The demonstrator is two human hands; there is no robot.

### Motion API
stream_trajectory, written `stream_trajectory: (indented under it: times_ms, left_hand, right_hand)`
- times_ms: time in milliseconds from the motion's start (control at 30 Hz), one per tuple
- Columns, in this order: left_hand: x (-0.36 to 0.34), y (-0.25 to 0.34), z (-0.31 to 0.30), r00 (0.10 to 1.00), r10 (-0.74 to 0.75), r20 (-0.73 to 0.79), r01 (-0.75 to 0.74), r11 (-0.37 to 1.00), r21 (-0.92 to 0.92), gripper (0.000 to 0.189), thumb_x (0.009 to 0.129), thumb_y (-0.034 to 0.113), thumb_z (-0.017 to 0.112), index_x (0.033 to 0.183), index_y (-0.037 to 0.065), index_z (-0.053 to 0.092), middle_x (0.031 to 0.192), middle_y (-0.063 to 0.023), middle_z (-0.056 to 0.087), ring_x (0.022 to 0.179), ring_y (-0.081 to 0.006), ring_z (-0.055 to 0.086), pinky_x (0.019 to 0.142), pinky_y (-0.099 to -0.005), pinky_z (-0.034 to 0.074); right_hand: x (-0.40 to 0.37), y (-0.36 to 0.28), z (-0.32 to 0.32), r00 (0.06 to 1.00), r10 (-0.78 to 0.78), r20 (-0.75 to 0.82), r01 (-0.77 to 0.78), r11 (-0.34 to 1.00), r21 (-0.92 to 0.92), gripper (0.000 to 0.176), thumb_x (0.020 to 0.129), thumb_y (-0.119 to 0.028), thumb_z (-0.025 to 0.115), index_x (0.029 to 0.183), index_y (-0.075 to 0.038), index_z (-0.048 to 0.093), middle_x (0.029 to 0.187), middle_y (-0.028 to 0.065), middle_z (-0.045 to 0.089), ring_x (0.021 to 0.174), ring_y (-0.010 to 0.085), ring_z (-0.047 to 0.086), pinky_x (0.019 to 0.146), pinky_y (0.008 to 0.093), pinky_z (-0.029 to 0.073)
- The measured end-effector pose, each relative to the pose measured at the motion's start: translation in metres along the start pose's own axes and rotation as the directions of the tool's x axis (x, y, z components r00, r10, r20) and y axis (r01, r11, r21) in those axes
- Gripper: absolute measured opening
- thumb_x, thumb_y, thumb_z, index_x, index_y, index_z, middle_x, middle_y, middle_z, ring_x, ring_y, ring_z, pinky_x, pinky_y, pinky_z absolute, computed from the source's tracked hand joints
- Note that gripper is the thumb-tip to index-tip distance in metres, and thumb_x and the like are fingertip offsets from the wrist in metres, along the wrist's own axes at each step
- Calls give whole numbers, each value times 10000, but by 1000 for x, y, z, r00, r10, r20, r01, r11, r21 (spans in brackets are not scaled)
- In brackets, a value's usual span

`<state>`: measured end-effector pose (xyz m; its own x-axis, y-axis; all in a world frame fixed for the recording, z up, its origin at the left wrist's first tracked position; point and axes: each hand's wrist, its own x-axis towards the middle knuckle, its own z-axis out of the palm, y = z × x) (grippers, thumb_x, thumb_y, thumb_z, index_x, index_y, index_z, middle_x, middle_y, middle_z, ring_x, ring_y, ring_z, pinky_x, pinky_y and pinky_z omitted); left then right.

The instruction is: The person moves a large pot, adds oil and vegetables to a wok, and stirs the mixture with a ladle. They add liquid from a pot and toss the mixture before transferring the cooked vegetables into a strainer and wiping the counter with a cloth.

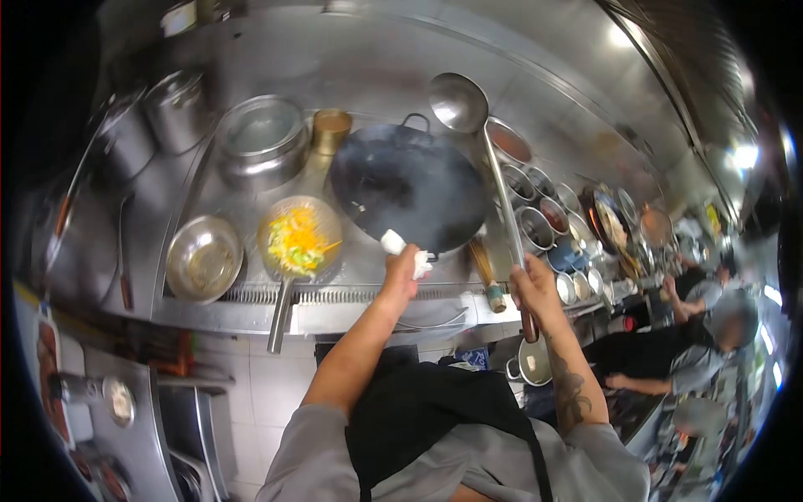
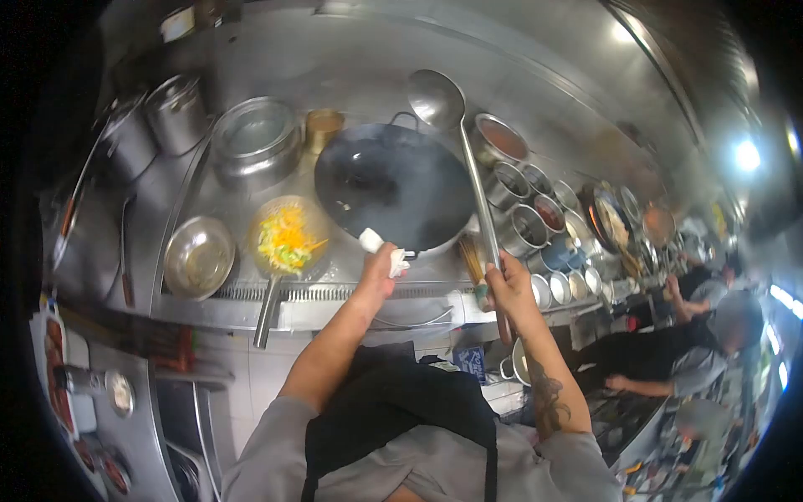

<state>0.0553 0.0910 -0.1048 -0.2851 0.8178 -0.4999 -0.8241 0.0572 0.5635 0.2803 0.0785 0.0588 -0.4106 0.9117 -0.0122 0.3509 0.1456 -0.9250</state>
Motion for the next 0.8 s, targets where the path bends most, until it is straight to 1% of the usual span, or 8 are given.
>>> stream_trajectory:
  times_ms: [167,267,367,400,467,533,667,800]
  left_hand:
    - [47,-16,15,999,20,27,-21,999,36,209,808,157,596,972,34,552,789,-100,617,565,-214,603,361,-328,437]
    - [66,-11,26,998,-57,-18,58,992,108,178,815,228,591,956,130,546,784,-40,580,606,-197,562,419,-317,419]
    - [116,-25,10,995,-77,67,72,994,84,145,820,258,581,929,172,539,774,-16,568,660,-188,560,472,-328,425]
    - [106,-24,20,997,-75,9,74,993,95,140,825,259,579,928,174,535,772,-12,568,664,-188,561,474,-325,426]
    - [89,-28,29,1000,-14,12,13,997,71,125,846,265,566,925,175,530,767,-3,570,673,-182,564,474,-320,427]
    - [100,-32,27,997,-3,-79,11,994,105,129,854,270,563,911,158,536,737,-8,569,623,-179,561,450,-308,417]
    - [93,-35,34,992,57,-111,-46,994,102,175,827,233,571,928,94,535,735,-41,568,566,-194,563,412,-295,402]
    - [90,-40,38,986,81,-147,-67,993,96,203,833,250,576,951,94,521,733,-37,561,573,-192,564,402,-299,399]
  right_hand:
    - [1,17,-42,982,79,-171,-48,983,180,223,870,-41,527,1085,17,508,642,8,505,422,78,468,382,229,389]
    - [19,30,-87,967,127,-221,-61,957,283,214,836,-18,519,1045,31,527,638,16,520,433,87,487,385,241,391]
    - [49,58,-140,958,69,-279,-36,992,123,201,830,-27,509,1021,29,540,633,16,519,432,90,491,383,255,392]
    - [55,47,-147,934,78,-348,-52,995,84,69,819,-27,501,863,-14,551,591,18,530,436,92,490,405,246,381]
    - [86,62,-180,943,60,-327,-71,997,-21,71,817,-35,509,862,-8,556,586,31,540,442,102,502,411,257,388]
    - [131,92,-212,945,62,-322,-102,989,-111,78,816,-59,536,855,4,560,564,55,550,443,130,517,417,284,404]
    - [233,159,-249,945,54,-321,-94,989,-110,105,814,-69,555,864,22,563,556,69,552,432,160,536,411,317,425]
    - [302,195,-260,953,51,-299,-106,980,-171,126,808,-74,569,862,41,564,571,100,565,441,191,570,417,341,451]
